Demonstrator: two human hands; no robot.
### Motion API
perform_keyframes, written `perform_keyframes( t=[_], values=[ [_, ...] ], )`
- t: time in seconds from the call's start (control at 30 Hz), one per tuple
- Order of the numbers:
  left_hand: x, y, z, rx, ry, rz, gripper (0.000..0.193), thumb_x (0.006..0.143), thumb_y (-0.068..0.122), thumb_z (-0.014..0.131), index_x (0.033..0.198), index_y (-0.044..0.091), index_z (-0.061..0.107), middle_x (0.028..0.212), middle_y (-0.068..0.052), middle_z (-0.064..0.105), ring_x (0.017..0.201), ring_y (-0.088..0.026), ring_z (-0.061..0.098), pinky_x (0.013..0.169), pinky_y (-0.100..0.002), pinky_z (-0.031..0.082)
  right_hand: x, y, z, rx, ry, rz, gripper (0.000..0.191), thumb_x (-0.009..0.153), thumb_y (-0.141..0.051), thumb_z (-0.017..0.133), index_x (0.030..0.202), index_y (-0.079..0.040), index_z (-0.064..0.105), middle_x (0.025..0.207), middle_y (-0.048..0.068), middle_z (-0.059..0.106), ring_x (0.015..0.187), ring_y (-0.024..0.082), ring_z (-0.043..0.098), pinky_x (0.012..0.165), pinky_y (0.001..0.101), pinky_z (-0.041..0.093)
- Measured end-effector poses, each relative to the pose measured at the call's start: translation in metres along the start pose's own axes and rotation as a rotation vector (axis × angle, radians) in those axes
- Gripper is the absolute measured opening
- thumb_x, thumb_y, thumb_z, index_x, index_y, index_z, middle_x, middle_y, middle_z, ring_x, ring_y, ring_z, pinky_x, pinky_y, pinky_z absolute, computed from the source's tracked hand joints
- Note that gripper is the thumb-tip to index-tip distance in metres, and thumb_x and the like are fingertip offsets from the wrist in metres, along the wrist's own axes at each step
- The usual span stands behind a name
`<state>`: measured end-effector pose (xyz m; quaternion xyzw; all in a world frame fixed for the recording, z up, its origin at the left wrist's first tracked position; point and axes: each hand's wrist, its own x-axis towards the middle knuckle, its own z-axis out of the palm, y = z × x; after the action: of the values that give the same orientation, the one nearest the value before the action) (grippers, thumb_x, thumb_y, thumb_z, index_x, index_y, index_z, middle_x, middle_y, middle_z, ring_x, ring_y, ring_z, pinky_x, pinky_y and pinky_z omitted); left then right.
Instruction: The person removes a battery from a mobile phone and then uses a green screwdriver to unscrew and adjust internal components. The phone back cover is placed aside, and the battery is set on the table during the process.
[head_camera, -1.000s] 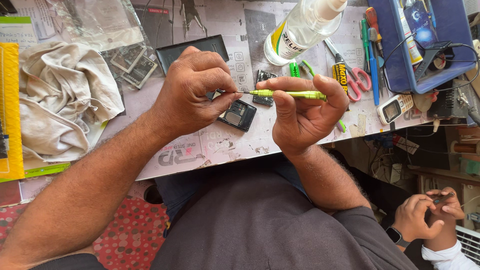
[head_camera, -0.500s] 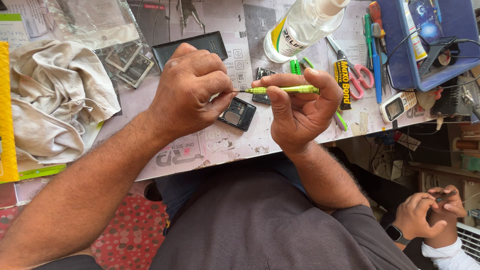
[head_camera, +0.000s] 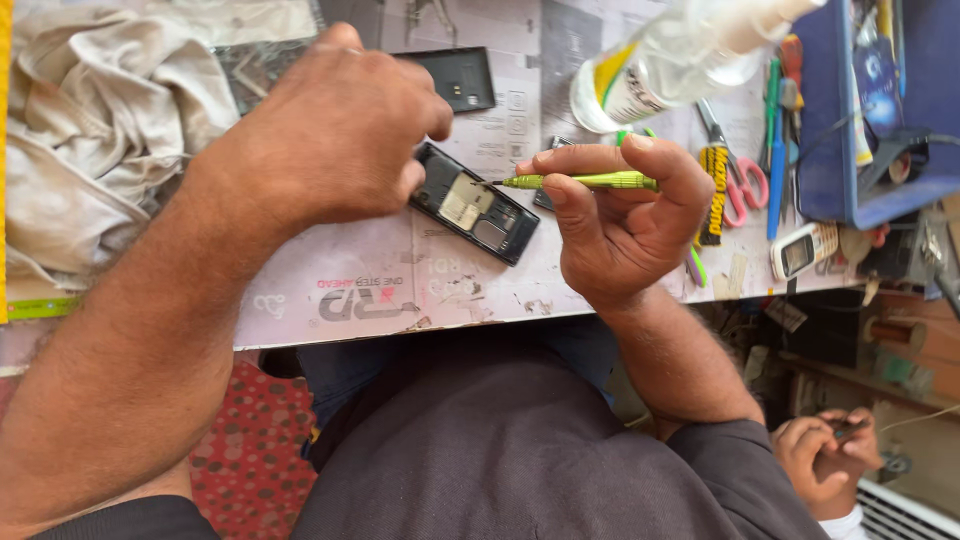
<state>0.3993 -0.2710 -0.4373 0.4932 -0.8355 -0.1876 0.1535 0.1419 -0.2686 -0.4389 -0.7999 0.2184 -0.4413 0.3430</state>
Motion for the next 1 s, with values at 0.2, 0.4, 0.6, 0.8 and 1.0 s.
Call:
perform_keyframes(
  t=[0.2, 0.4, 0.6, 0.8, 1.0],
  values=[
    [-0.002, -0.015, 0.011, 0.013, -0.143, -0.016, 0.021, 0.068, 0.008, 0.075, 0.089, 0.009, 0.074, 0.089, -0.011, 0.072, 0.092, -0.031, 0.069, 0.092, -0.048, 0.043, 0.025, 0.002, 0.008, -0.097, -0.116, -0.014, 0.047, 0.11, -0.006, 0.062, 0.144, -0.014, 0.03, 0.108, 0.025, 0.07, 0.089, 0.029, 0.076, 0.082, 0.0359, 0.068],
    [0.004, -0.026, 0.012, -0.03, -0.061, 0.023, 0.017, 0.072, 0.007, 0.073, 0.089, 0.008, 0.075, 0.089, -0.012, 0.071, 0.094, -0.032, 0.069, 0.092, -0.049, 0.044, 0.03, 0.021, 0.009, -0.035, 0.059, 0.043, 0.047, 0.113, -0.012, 0.066, 0.147, -0.015, 0.034, 0.098, 0.023, 0.074, 0.081, 0.029, 0.078, 0.076, 0.0367, 0.069],
    [0.011, -0.026, 0.026, -0.094, -0.011, 0.011, 0.033, 0.071, 0.003, 0.072, 0.102, 0.013, 0.076, 0.083, -0.011, 0.071, 0.089, -0.03, 0.07, 0.09, -0.05, 0.044, 0.023, 0.048, -0.005, 0.13, 0.189, 0.124, 0.046, 0.112, -0.011, 0.072, 0.142, -0.012, 0.037, 0.094, 0.023, 0.075, 0.077, 0.03, 0.076, 0.074, 0.0425, 0.071],
    [0.021, -0.029, 0.035, 0.019, -0.178, -0.073, 0.025, 0.084, 0.006, 0.066, 0.109, 0.007, 0.066, 0.074, -0.004, 0.066, 0.066, -0.021, 0.066, 0.094, -0.049, 0.049, 0.017, 0.052, -0.013, 0.073, 0.144, 0.117, 0.046, 0.111, -0.011, 0.071, 0.143, -0.014, 0.037, 0.093, 0.022, 0.075, 0.074, 0.028, 0.076, 0.071, 0.0386, 0.069],
    [0.011, -0.003, 0.028, 0.002, 0.217, -0.312, 0.035, 0.105, 0.042, 0.07, 0.096, 0.009, 0.068, 0.062, -0.006, 0.063, 0.051, -0.023, 0.062, 0.053, -0.044, 0.051, 0.013, 0.036, -0.015, 0.106, 0.159, 0.041, 0.048, 0.112, -0.006, 0.066, 0.149, -0.015, 0.036, 0.094, 0.023, 0.073, 0.077, 0.028, 0.076, 0.074, 0.0376, 0.069]
  ],
)
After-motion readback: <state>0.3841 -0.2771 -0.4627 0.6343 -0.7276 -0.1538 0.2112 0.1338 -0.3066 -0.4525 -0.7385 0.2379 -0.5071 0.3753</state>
